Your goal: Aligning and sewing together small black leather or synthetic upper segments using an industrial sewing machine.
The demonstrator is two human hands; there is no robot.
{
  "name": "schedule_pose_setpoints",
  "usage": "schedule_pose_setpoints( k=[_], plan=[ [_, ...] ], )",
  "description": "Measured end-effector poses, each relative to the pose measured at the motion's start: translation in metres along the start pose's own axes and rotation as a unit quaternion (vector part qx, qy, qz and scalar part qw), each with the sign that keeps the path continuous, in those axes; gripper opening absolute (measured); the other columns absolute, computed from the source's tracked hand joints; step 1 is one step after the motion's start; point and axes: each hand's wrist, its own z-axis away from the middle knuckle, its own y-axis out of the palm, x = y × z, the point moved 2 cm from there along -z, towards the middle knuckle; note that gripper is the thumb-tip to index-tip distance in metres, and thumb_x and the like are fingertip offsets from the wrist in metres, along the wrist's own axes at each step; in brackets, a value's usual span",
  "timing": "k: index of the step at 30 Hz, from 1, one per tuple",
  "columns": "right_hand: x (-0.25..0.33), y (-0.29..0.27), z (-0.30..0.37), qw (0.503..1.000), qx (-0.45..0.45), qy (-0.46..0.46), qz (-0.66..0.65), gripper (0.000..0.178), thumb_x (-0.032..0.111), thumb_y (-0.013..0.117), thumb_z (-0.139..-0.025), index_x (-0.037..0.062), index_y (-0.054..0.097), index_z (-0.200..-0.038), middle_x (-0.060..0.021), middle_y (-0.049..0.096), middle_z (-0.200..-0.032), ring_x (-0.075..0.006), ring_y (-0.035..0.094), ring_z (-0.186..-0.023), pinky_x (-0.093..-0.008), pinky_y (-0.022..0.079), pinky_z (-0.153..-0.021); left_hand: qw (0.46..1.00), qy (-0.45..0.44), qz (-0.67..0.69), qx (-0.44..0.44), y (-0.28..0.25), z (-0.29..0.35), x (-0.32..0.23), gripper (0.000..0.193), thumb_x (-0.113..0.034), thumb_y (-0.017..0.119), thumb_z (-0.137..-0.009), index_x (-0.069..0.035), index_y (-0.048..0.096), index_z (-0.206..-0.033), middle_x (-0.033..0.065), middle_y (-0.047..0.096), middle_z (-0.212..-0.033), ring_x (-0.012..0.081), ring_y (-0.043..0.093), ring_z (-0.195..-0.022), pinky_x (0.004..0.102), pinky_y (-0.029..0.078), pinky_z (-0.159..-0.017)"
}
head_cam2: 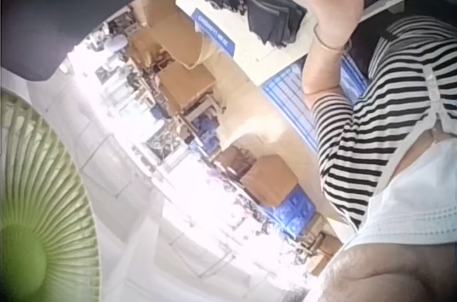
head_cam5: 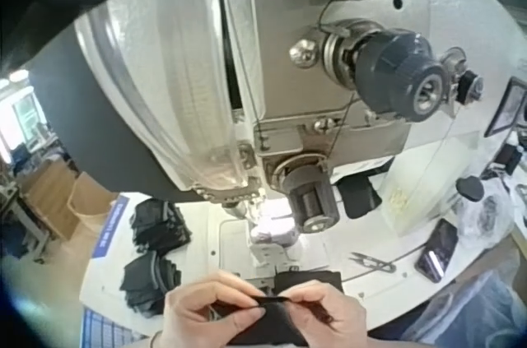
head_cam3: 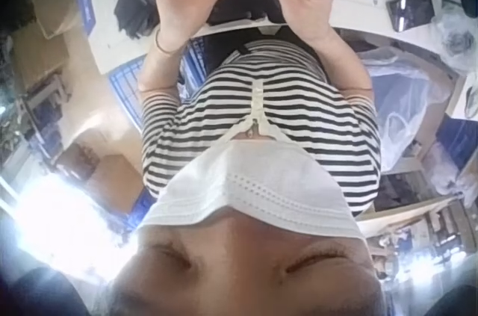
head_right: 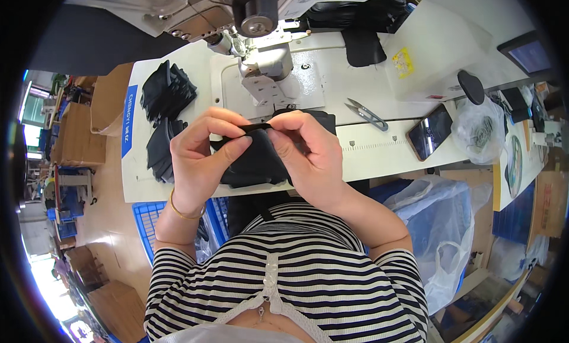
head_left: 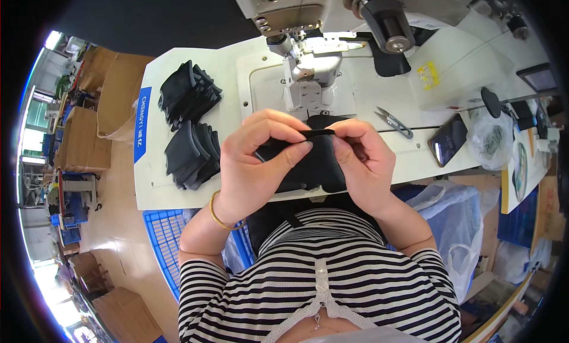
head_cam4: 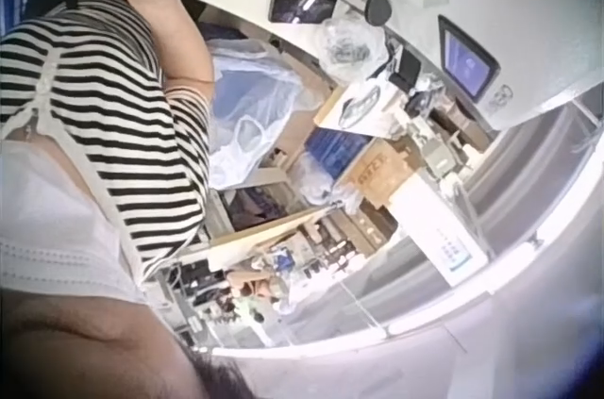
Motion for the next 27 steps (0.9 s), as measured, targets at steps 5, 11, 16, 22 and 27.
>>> schedule_pose_setpoints(
  k=[5, 11, 16, 22, 27],
  plan=[
    [0.0027, -0.0044, 0.0029, 0.996, 0.018, 0.038, 0.077, 0.009, 0.004, 0.060, -0.097, -0.0001, 0.061, -0.105, -0.0003, 0.062, -0.086, -0.0025, 0.056, -0.075, -0.0174, 0.042, -0.063, 0.998, -0.041, 0.036, -0.001, 0.0036, 0.0024, 0.0045, 0.011, 0.006, 0.075, -0.076, 0.001, 0.067, -0.083, 0.0076, 0.067, -0.094, 0.0129, 0.062, -0.085, 0.0237, 0.048, -0.076],
    [0.0008, 0.0015, -0.0014, 0.999, 0.001, 0.008, 0.052, 0.009, 0.005, 0.063, -0.095, -0.0004, 0.063, -0.102, -0.0015, 0.064, -0.086, -0.0029, 0.057, -0.074, -0.0179, 0.043, -0.063, 0.998, -0.039, 0.055, -0.017, 0.0064, 0.0017, 0.0050, 0.012, 0.006, 0.075, -0.077, 0.000, 0.066, -0.082, 0.0068, 0.066, -0.092, 0.0116, 0.061, -0.084, 0.0232, 0.048, -0.075],
    [0.0011, 0.0024, -0.0019, 0.998, -0.006, 0.009, 0.064, 0.009, 0.004, 0.065, -0.093, -0.0006, 0.063, -0.101, -0.0027, 0.065, -0.087, -0.0046, 0.059, -0.074, -0.0192, 0.047, -0.065, 0.999, -0.026, 0.018, 0.004, 0.0058, -0.0028, 0.0009, 0.012, 0.005, 0.073, -0.081, 0.001, 0.070, -0.092, 0.0050, 0.066, -0.090, 0.0099, 0.060, -0.083, 0.0221, 0.047, -0.074],
    [0.0001, 0.0035, -0.0018, 0.997, -0.005, 0.001, 0.073, 0.008, 0.004, 0.065, -0.093, -0.0002, 0.062, -0.100, -0.0033, 0.065, -0.087, -0.0060, 0.061, -0.075, -0.0204, 0.049, -0.066, 0.999, -0.038, 0.030, 0.008, 0.0070, -0.0039, 0.0036, 0.013, 0.003, 0.073, -0.082, 0.001, 0.070, -0.094, 0.0038, 0.066, -0.087, 0.0089, 0.060, -0.080, 0.0215, 0.046, -0.073],
    [-0.0022, 0.0049, -0.0028, 0.997, -0.009, -0.009, 0.071, 0.008, 0.005, 0.065, -0.093, -0.0001, 0.062, -0.099, -0.0034, 0.065, -0.088, -0.0063, 0.061, -0.075, -0.0209, 0.049, -0.066, 0.998, -0.045, 0.033, 0.004, 0.0080, -0.0040, 0.0064, 0.012, 0.003, 0.074, -0.082, 0.001, 0.070, -0.092, 0.0030, 0.066, -0.085, 0.0081, 0.059, -0.078, 0.0213, 0.046, -0.072]
  ],
)
